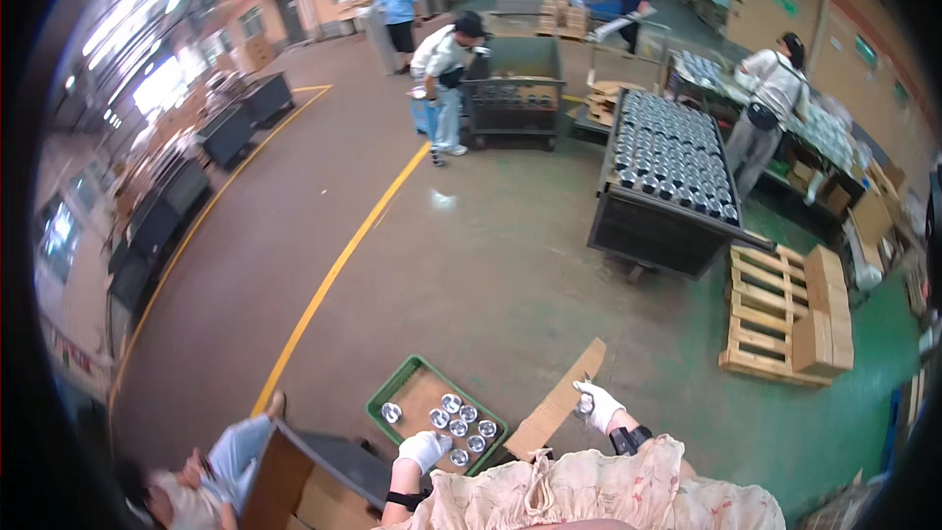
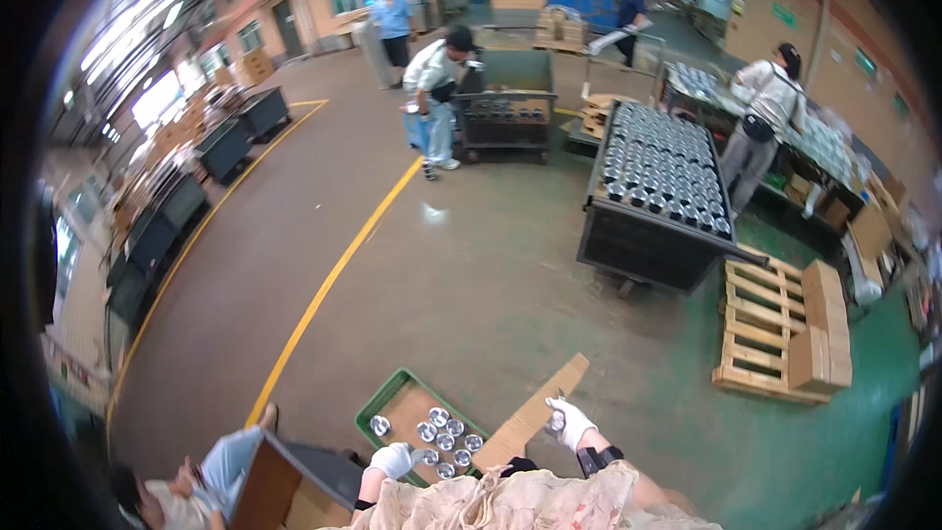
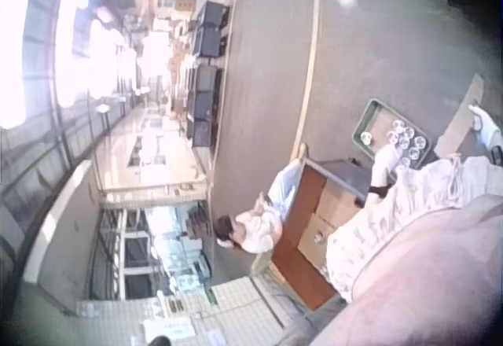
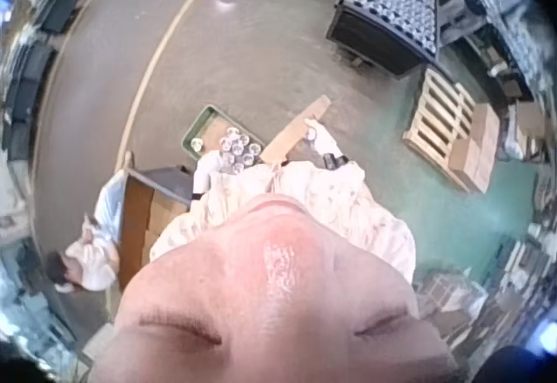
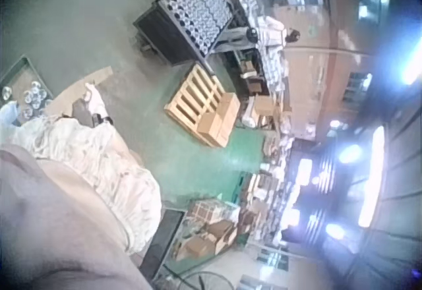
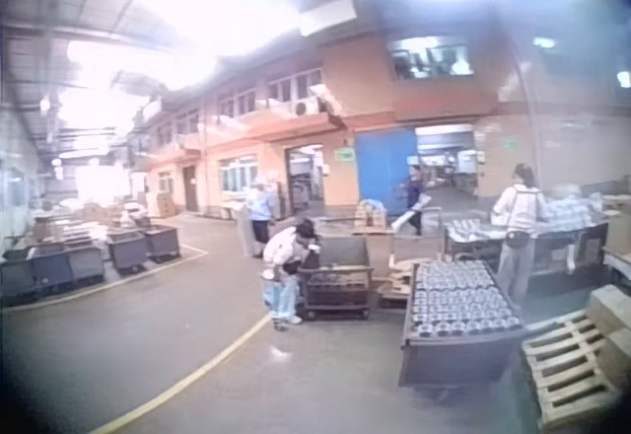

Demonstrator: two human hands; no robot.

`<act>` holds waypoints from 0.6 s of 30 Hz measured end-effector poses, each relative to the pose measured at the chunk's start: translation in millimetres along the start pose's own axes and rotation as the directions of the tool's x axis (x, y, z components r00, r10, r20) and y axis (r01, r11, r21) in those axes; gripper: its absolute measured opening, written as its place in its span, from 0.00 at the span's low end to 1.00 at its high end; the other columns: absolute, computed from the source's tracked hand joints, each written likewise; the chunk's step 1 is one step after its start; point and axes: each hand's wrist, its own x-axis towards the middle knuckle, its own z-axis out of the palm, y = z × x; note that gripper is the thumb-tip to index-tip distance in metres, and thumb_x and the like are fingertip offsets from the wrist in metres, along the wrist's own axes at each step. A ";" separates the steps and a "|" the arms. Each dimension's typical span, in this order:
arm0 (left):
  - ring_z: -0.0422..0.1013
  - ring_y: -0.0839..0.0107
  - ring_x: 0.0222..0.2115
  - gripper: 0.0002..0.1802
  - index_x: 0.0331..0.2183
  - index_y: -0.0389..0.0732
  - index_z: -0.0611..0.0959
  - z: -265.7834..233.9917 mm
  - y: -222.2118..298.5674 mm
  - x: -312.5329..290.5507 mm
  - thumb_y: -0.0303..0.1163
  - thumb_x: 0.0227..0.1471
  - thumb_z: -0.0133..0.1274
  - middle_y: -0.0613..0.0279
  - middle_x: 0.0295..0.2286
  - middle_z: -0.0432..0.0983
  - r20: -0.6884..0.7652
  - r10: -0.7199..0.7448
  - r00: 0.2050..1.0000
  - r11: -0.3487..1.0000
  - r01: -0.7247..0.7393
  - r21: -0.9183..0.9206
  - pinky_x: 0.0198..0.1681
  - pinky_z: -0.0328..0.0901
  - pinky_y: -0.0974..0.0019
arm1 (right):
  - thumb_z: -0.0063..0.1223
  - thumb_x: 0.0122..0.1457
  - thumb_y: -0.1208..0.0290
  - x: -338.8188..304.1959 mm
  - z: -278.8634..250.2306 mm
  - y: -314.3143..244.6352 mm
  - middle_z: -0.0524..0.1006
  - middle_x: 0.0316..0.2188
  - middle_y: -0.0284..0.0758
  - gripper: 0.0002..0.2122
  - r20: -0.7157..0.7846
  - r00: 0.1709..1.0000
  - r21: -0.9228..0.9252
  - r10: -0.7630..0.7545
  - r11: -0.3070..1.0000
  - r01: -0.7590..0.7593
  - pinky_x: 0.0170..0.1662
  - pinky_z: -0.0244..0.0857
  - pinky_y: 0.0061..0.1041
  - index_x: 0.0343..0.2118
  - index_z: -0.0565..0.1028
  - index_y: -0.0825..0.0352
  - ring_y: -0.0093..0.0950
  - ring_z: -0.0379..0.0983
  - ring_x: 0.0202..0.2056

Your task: Organizing metal pistons into a large bin and managing cardboard protective dividers.

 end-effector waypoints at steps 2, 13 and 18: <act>0.75 0.50 0.36 0.26 0.34 0.41 0.83 -39.3 19.2 51.7 0.55 0.55 0.44 0.48 0.32 0.79 -0.151 0.044 0.988 0.995 -0.056 -0.077 0.41 0.68 0.53 | 0.59 0.55 0.66 9.1 36.5 -41.6 0.60 0.08 0.19 0.16 -0.082 0.996 -0.055 0.047 0.997 -0.051 0.10 0.47 0.15 0.18 0.61 0.52 0.15 0.55 0.09; 0.74 0.50 0.39 0.24 0.39 0.41 0.81 -252.2 108.2 406.4 0.51 0.56 0.46 0.47 0.38 0.78 -0.367 0.192 0.910 0.927 -0.290 -0.235 0.43 0.68 0.54 | 0.59 0.56 0.71 207.7 136.8 -231.1 0.60 0.09 0.19 0.19 0.228 0.966 0.139 0.119 0.978 -0.154 0.15 0.49 0.15 0.16 0.59 0.53 0.15 0.53 0.09; 0.72 0.43 0.40 0.22 0.42 0.41 0.79 -137.4 -64.0 516.0 0.42 0.56 0.37 0.42 0.40 0.75 -0.043 0.023 0.999 0.958 -0.010 0.286 0.42 0.67 0.47 | 0.59 0.56 0.70 313.8 263.6 -321.7 0.60 0.09 0.19 0.18 0.336 0.925 0.029 0.178 0.979 -0.200 0.15 0.51 0.15 0.16 0.59 0.54 0.15 0.54 0.09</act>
